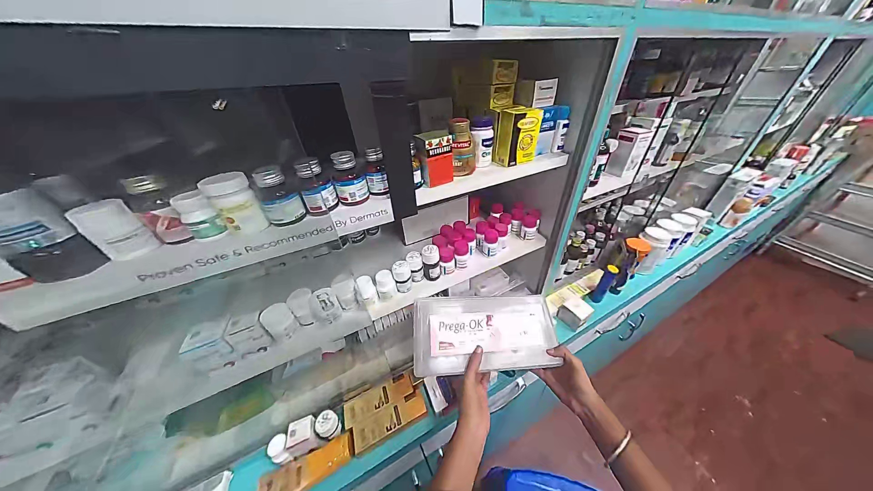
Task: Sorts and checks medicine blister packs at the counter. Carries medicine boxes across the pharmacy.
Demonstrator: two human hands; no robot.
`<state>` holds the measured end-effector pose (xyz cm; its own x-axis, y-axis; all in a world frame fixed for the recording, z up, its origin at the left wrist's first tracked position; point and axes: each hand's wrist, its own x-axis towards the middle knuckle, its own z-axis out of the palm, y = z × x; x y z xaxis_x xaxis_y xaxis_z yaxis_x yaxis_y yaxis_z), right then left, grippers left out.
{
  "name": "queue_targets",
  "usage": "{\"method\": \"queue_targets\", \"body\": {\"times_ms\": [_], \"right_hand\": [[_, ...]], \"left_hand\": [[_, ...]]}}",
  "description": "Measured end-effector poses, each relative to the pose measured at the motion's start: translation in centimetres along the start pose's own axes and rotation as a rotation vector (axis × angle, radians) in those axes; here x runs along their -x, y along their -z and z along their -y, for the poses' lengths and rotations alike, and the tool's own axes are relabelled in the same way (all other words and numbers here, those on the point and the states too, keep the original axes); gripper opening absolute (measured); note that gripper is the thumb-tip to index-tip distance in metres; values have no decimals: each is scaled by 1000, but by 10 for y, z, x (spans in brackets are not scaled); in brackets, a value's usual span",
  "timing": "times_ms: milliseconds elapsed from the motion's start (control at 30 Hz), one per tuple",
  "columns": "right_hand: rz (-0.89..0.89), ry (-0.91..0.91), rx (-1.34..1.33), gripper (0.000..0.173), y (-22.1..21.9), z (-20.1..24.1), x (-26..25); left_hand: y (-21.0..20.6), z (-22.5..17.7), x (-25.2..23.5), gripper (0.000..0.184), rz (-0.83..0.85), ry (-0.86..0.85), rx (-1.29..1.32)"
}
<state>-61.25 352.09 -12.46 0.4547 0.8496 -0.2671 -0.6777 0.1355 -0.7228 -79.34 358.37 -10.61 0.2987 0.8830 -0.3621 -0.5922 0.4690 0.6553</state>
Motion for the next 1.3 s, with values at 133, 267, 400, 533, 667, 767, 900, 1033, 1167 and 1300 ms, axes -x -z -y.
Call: {"method": "queue_targets", "body": {"times_ms": [133, 267, 400, 533, 667, 767, 900, 1033, 1167, 1300], "right_hand": [[-8, -46, 85, 44, -5, 6, -18], [47, -30, 133, 51, -3, 12, -20], [106, 33, 78, 55, -4, 17, -20], [152, 23, 195, 65, -34, 24, -30], [175, 11, 221, 58, -71, 16, -58], [168, -2, 152, 57, -103, 11, -69], [308, 50, 89, 77, -109, 6, -79], [344, 75, 154, 83, -115, -7, -79], [367, 87, 438, 82, -123, -13, -70], [348, 130, 701, 79, -131, -26, -72]], "left_hand": [[-5, -1, -13, 55, -48, 57, 16], [-9, -2, -7, 54, -46, 41, 10], [-12, 3, -3, 52, -8, -67, -17], [-14, -10, -21, 53, -42, -106, -17], [-14, -44, -37, 56, -109, -152, -9], [-4, -68, -41, 57, -73, -193, -72], [14, -86, -50, 57, -55, -343, -144], [17, -98, -61, 56, -130, -429, -166], [12, -96, -66, 46, -167, -699, -423], [3, -95, -63, 48, -86, -712, -593]]}}
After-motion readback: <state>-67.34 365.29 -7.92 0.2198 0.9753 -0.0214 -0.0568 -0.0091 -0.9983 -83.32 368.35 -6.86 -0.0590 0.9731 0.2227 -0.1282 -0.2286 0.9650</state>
